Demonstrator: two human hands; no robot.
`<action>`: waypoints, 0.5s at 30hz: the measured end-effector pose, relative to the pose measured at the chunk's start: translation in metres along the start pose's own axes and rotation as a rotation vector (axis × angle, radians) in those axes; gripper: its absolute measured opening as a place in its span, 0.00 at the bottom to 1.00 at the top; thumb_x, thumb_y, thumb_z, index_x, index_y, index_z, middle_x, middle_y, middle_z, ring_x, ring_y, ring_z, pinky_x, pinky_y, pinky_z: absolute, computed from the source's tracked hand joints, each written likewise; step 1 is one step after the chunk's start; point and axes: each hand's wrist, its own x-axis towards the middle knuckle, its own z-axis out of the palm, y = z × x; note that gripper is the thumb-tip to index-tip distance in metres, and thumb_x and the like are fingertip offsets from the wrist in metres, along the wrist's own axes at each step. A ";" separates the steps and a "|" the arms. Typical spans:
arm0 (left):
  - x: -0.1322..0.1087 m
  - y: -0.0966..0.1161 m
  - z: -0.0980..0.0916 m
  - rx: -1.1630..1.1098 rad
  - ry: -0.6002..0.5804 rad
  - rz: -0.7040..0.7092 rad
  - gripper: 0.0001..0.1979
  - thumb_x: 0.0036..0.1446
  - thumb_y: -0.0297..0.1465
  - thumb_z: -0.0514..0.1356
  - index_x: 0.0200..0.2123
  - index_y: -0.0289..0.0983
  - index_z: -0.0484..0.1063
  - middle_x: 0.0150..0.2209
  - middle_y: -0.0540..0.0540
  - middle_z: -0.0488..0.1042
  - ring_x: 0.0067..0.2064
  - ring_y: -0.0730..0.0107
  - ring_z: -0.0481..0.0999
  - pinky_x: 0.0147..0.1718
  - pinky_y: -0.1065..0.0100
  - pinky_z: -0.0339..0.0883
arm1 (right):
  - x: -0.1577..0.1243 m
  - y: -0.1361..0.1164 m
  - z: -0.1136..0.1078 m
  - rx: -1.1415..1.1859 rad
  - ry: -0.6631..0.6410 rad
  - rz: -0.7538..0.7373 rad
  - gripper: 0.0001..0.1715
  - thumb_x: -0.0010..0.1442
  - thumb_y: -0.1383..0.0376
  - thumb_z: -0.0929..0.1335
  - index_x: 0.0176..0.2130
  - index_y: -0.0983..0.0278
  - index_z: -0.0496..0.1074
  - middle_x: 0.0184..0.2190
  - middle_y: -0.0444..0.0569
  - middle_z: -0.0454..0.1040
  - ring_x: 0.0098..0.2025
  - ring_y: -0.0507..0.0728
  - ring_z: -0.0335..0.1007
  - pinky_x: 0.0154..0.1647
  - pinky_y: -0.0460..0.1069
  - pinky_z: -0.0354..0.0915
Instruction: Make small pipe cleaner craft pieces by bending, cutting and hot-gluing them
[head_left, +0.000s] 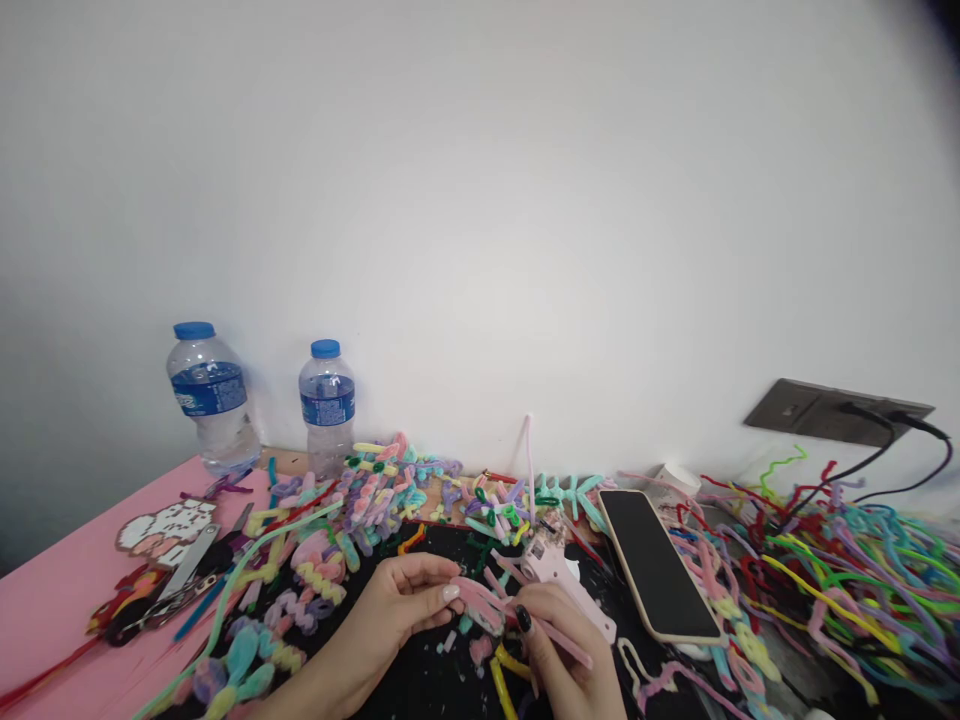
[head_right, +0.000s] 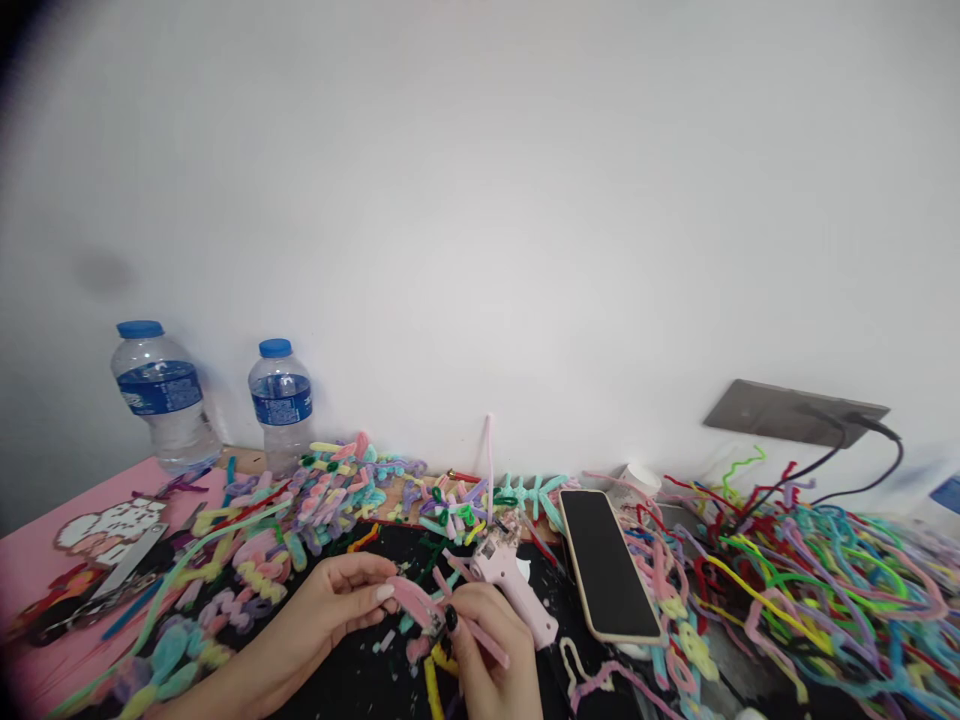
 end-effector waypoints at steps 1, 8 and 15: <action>0.000 0.000 0.000 -0.005 0.000 -0.004 0.14 0.37 0.33 0.71 0.30 0.36 0.76 0.27 0.50 0.78 0.31 0.72 0.76 0.31 0.76 0.69 | 0.000 0.001 0.000 -0.008 -0.004 0.004 0.09 0.60 0.66 0.64 0.34 0.60 0.74 0.34 0.50 0.75 0.39 0.57 0.72 0.41 0.47 0.65; -0.001 -0.002 -0.002 -0.030 -0.067 -0.044 0.13 0.43 0.30 0.69 0.35 0.37 0.75 0.29 0.52 0.73 0.33 0.71 0.77 0.31 0.75 0.69 | -0.002 0.001 0.003 0.104 -0.043 0.152 0.16 0.61 0.60 0.63 0.25 0.63 0.69 0.42 0.54 0.72 0.43 0.59 0.69 0.45 0.49 0.63; -0.001 -0.002 -0.003 -0.018 -0.135 -0.057 0.13 0.46 0.28 0.67 0.38 0.36 0.73 0.29 0.51 0.73 0.32 0.74 0.75 0.31 0.75 0.67 | 0.000 -0.006 0.006 0.379 -0.072 0.282 0.16 0.61 0.56 0.63 0.26 0.63 0.66 0.37 0.53 0.73 0.41 0.59 0.68 0.44 0.50 0.62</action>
